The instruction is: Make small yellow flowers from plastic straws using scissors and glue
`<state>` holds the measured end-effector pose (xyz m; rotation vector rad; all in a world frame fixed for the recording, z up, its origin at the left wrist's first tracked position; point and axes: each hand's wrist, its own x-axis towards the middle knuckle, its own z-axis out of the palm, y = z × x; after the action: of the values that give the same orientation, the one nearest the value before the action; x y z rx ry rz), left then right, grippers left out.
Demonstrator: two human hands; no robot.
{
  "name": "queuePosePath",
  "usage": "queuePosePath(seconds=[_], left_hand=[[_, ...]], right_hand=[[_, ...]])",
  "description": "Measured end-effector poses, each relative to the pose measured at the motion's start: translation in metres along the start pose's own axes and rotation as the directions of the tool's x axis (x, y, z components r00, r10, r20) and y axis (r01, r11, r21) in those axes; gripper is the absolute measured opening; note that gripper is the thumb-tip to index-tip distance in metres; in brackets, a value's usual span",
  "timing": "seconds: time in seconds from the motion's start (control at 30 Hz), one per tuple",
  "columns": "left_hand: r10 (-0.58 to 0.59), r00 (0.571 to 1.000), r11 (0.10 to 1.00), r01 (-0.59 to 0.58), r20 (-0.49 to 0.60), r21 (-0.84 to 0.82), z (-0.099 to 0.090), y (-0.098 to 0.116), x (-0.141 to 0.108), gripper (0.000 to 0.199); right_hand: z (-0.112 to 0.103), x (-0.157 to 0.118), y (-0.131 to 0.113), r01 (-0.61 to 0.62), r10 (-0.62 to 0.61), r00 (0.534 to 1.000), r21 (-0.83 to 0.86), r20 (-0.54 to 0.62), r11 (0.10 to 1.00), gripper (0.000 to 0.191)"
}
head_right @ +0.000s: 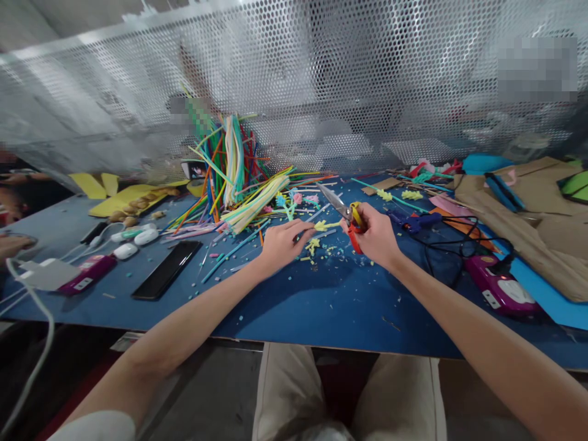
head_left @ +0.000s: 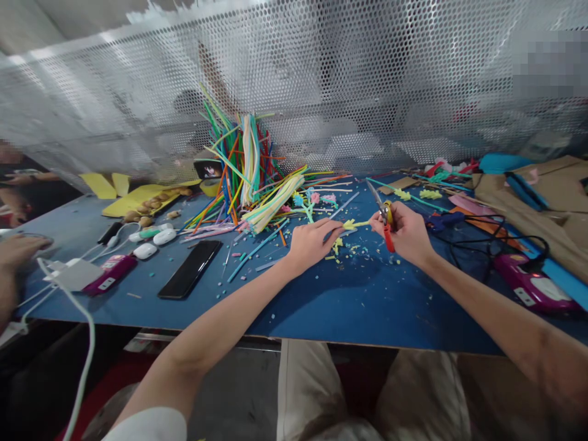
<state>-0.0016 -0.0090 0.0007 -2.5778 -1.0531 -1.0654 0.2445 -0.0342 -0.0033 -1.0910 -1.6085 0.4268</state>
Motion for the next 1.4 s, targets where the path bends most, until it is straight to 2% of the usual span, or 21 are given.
queuePosePath(seconds=[0.1, 0.23, 0.4, 0.53, 0.7, 0.8, 1.1, 1.27, 1.4], left_hand=[[0.005, 0.998, 1.000, -0.007, -0.064, -0.027, 0.001, -0.003, -0.001, 0.023], [-0.047, 0.985, 0.998, 0.042, -0.167, -0.036, 0.000, -0.008, 0.001, 0.021], [-0.152, 0.946, 0.987, 0.127, -0.285, -0.103, -0.005, -0.014, 0.005, 0.025], [-0.183, 0.918, 0.976, 0.128, -0.353, -0.174, -0.008, -0.013, 0.005, 0.026], [-0.226, 0.912, 0.960, 0.149, -0.343, -0.236, -0.011, -0.006, 0.005, 0.028], [-0.234, 0.918, 0.953, 0.151, -0.321, -0.261, -0.013, -0.002, 0.006, 0.029], [-0.243, 0.921, 0.950, 0.162, -0.305, -0.267, -0.015, 0.002, 0.006, 0.031], [-0.251, 0.917, 0.948, 0.169, -0.310, -0.270, -0.015, 0.003, 0.006, 0.030], [-0.287, 0.904, 0.939, 0.199, -0.318, -0.281, -0.014, 0.002, 0.006, 0.031]], right_hand=[[0.000, -0.001, -0.005, -0.043, 0.043, 0.999, 0.018, -0.006, 0.999, 0.019], [-0.005, -0.002, -0.010, -0.071, 0.068, 0.997, -0.067, -0.037, 0.995, 0.025], [-0.011, -0.001, -0.009, 0.104, -0.094, 0.994, -0.244, 0.052, 0.964, 0.034], [-0.008, 0.000, -0.006, 0.129, -0.137, 0.990, -0.388, 0.007, 0.913, 0.036], [-0.006, -0.001, -0.010, 0.175, -0.226, 0.973, -0.487, -0.049, 0.856, 0.032], [-0.007, -0.002, -0.013, 0.185, -0.237, 0.971, -0.506, -0.039, 0.843, 0.027], [-0.007, -0.004, -0.013, 0.216, -0.259, 0.966, -0.557, 0.001, 0.802, 0.026], [-0.008, -0.004, -0.015, 0.210, -0.288, 0.957, -0.600, -0.035, 0.772, 0.028], [-0.010, -0.003, -0.014, 0.224, -0.296, 0.954, -0.550, -0.046, 0.805, 0.029]])
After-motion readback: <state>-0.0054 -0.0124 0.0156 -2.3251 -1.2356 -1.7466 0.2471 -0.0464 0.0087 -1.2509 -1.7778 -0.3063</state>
